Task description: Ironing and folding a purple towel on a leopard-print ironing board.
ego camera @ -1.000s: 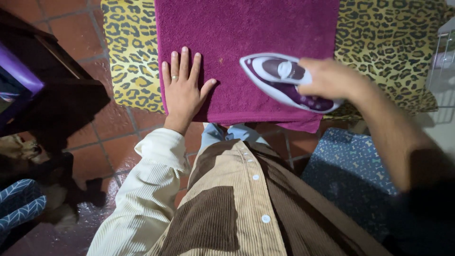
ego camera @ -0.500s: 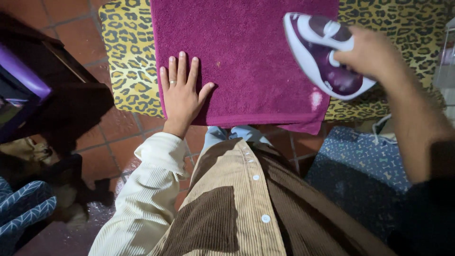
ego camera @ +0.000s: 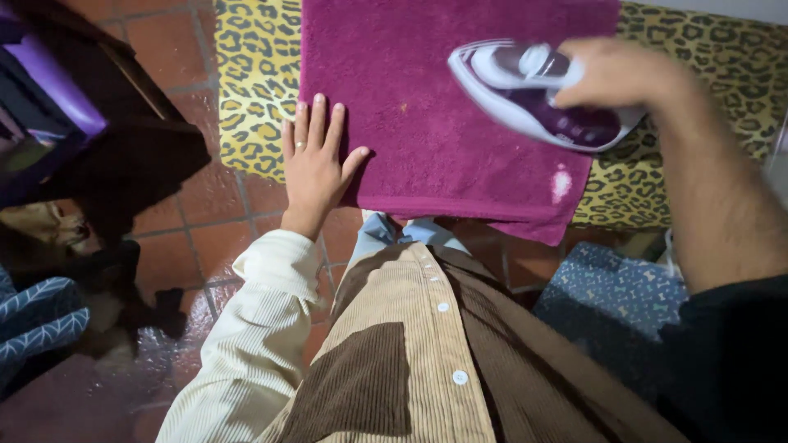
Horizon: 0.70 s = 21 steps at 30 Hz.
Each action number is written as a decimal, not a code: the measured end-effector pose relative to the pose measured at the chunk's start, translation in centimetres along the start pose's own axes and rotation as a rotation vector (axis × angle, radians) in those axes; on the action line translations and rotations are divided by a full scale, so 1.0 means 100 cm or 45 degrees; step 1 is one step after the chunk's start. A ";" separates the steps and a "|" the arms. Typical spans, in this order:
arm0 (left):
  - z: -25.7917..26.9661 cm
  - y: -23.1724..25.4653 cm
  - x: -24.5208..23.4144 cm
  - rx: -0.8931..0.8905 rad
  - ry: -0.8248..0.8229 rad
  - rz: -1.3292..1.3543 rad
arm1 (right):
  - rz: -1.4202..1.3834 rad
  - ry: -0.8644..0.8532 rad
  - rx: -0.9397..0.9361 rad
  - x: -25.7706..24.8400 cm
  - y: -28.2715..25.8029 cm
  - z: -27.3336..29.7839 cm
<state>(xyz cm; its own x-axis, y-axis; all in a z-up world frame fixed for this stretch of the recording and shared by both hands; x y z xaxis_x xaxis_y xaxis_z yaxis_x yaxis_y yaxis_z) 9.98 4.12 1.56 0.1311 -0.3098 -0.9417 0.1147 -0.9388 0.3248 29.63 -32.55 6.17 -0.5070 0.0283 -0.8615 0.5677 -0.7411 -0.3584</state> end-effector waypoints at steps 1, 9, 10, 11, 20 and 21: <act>0.005 -0.008 -0.003 -0.035 0.012 -0.010 | -0.066 -0.130 -0.010 0.013 -0.025 -0.004; 0.040 -0.049 -0.013 -0.222 0.045 -0.015 | 0.158 -0.245 -0.234 0.030 -0.203 -0.041; 0.043 -0.050 -0.014 -0.234 0.073 0.002 | 0.121 -0.203 -0.226 0.030 -0.212 -0.049; 0.046 -0.052 -0.015 -0.246 0.101 0.019 | 0.082 -0.162 -0.218 0.031 -0.220 -0.057; 0.050 -0.055 -0.017 -0.269 0.174 0.065 | 0.171 0.242 -0.165 -0.009 -0.192 -0.156; 0.050 -0.051 -0.020 -0.274 0.178 0.062 | 0.171 0.242 -0.173 -0.013 -0.185 -0.156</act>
<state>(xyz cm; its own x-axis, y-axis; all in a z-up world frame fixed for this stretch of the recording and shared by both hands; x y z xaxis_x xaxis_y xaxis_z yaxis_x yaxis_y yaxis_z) 4.17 8.79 1.29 0.2745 -0.3156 -0.9083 0.3103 -0.8650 0.3944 29.89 -8.45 8.26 -0.2971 0.0707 -0.9522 0.7101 -0.6503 -0.2699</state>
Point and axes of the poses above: each hand's wrist, its own z-axis away from the middle knuckle, its own x-axis out of the palm, y = z × x, the point moved 9 cm from there along -z, towards the middle knuckle, and after that the axes turned 12 degrees about -x, right-handed, at the moved point
